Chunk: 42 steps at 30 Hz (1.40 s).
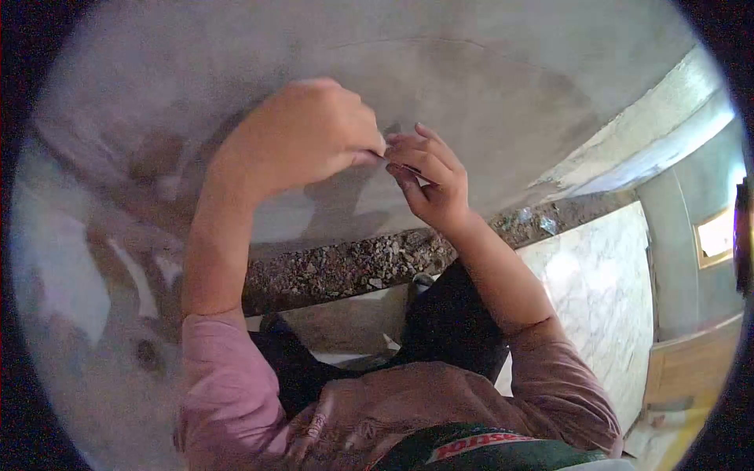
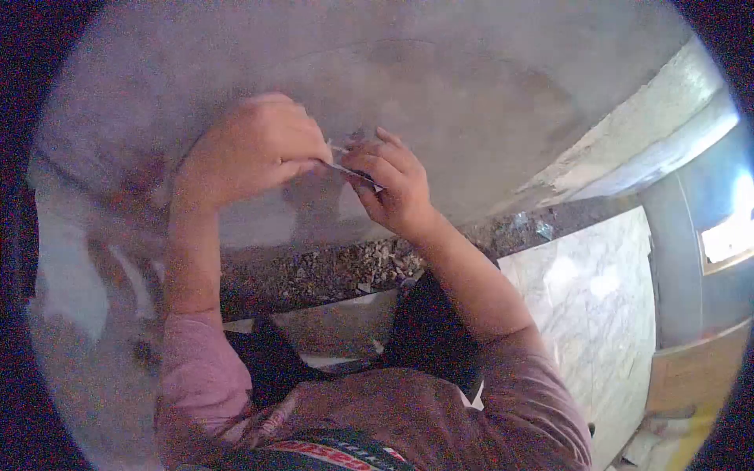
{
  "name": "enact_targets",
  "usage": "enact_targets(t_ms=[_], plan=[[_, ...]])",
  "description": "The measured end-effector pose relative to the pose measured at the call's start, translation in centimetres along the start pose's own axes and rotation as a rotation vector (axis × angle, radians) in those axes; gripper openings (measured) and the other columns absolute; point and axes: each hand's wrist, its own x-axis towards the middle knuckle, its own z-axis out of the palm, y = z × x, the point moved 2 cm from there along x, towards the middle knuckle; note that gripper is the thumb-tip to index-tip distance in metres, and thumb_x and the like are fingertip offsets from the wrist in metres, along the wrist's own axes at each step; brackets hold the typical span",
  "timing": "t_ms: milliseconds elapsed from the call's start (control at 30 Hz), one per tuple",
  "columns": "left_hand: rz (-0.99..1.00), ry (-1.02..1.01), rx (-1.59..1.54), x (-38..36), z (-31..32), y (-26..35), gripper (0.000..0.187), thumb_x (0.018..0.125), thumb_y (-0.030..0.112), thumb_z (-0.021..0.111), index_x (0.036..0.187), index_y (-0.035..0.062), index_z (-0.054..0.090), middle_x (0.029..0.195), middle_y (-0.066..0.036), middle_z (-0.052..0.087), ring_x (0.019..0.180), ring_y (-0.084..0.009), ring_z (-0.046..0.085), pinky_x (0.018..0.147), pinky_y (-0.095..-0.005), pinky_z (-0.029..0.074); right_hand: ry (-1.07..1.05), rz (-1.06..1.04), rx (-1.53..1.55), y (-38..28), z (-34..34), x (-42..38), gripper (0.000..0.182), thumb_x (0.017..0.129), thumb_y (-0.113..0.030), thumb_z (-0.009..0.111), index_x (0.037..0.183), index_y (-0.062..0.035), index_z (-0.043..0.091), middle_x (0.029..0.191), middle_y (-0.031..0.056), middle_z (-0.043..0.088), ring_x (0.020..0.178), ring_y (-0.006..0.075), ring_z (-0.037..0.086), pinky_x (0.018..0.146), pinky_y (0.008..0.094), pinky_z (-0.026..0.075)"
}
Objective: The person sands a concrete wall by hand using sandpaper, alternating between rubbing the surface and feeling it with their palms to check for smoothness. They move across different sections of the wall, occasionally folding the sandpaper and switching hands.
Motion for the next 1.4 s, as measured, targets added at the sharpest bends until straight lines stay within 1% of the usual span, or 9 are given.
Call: enact_targets(t_ms=[300, 500, 767, 833, 900, 1000, 1067, 1133, 1400], plan=[[-0.189, -0.046, -0.230, 1.9, -1.9, -2.3, 0.038, 0.077, 0.019, 0.084, 0.108, -0.0007, 0.076, 0.105, -0.018, 0.078, 0.099, -0.0312, 0.076, 0.091, -0.0398, 0.058, -0.138, -0.059, -0.214, -0.7, 0.2, -1.7, 0.044, 0.076, -0.003, 0.080, 0.118, -0.0135, 0.070, 0.118, 0.0064, 0.074, 0.115, 0.0291, 0.071, 0.110, 0.0567, 0.048], [-0.230, -0.034, -0.271, 1.1, -4.6, -1.9, 0.039, 0.080, 0.019, 0.084, 0.113, -0.0004, 0.075, 0.105, -0.017, 0.078, 0.098, -0.0279, 0.077, 0.091, -0.0382, 0.058, -0.237, -0.159, -0.433, -1.7, -5.2, -0.3, 0.043, 0.082, -0.007, 0.071, 0.123, -0.0194, 0.075, 0.128, 0.0047, 0.076, 0.128, 0.0265, 0.068, 0.122, 0.0585, 0.034], [-0.299, 0.313, 0.132, -0.7, -8.5, -0.7, 0.031, 0.090, 0.026, 0.080, 0.112, 0.0046, 0.076, 0.108, -0.013, 0.078, 0.099, -0.0295, 0.076, 0.091, -0.0387, 0.057, 0.400, -0.226, -0.746, 1.0, -11.1, 10.3, 0.047, 0.087, -0.001, 0.063, 0.128, -0.0211, 0.074, 0.139, -0.0016, 0.070, 0.139, 0.0218, 0.059, 0.123, 0.0597, 0.028], [-0.339, 0.415, 0.219, -0.6, -9.1, 0.1, 0.029, 0.093, 0.027, 0.078, 0.112, 0.0058, 0.076, 0.109, -0.012, 0.078, 0.099, -0.0301, 0.075, 0.091, -0.0386, 0.057, 0.118, -0.134, -0.982, 2.5, -7.9, 9.3, 0.048, 0.089, -0.007, 0.063, 0.134, -0.0235, 0.070, 0.149, -0.0055, 0.063, 0.146, 0.0176, 0.051, 0.123, 0.0637, 0.026], [-0.392, 0.505, 0.331, -0.5, -9.6, 0.1, 0.028, 0.095, 0.029, 0.076, 0.113, 0.0075, 0.077, 0.111, -0.011, 0.077, 0.100, -0.0304, 0.075, 0.090, -0.0385, 0.057, -0.138, -0.311, -0.745, 3.1, -2.6, 5.9, 0.050, 0.092, -0.012, 0.061, 0.139, -0.0275, 0.067, 0.156, -0.0071, 0.056, 0.151, 0.0156, 0.045, 0.123, 0.0675, 0.022], [-0.529, 0.446, 0.316, -0.7, -9.4, -0.4, 0.026, 0.095, 0.029, 0.076, 0.111, 0.0078, 0.077, 0.108, -0.011, 0.077, 0.100, -0.0304, 0.074, 0.089, -0.0385, 0.057, -0.204, -0.417, -0.692, 2.9, -1.7, 5.1, 0.046, 0.091, -0.012, 0.066, 0.135, -0.0276, 0.070, 0.154, -0.0037, 0.058, 0.148, 0.0160, 0.049, 0.124, 0.0650, 0.022], [-0.544, 0.417, 0.302, -1.2, -9.2, -1.5, 0.026, 0.095, 0.028, 0.076, 0.111, 0.0079, 0.077, 0.107, -0.011, 0.077, 0.100, -0.0303, 0.074, 0.089, -0.0384, 0.057, -0.089, -0.315, -0.780, 5.0, -4.7, 7.4, 0.043, 0.095, -0.014, 0.063, 0.134, -0.0296, 0.071, 0.153, -0.0054, 0.060, 0.148, 0.0160, 0.049, 0.124, 0.0668, 0.019], [-0.575, 0.414, 0.277, -1.4, -8.3, -2.1, 0.025, 0.095, 0.027, 0.076, 0.110, 0.0081, 0.077, 0.107, -0.011, 0.077, 0.099, -0.0301, 0.074, 0.089, -0.0383, 0.057, 0.346, -0.208, -0.841, 6.8, -8.0, 9.1, 0.038, 0.098, -0.016, 0.061, 0.131, -0.0316, 0.073, 0.150, -0.0086, 0.062, 0.146, 0.0161, 0.052, 0.125, 0.0672, 0.015], [-0.397, 0.629, 0.577, 0.3, -6.0, -3.0, 0.017, 0.092, 0.027, 0.079, 0.091, 0.0108, 0.075, 0.084, -0.004, 0.073, 0.076, -0.0246, 0.068, 0.072, -0.0380, 0.053, 0.081, -0.298, -0.818, 4.8, -5.0, 8.1, 0.033, 0.096, -0.020, 0.061, 0.122, -0.0304, 0.077, 0.143, -0.0096, 0.068, 0.139, 0.0181, 0.059, 0.126, 0.0636, 0.009]])
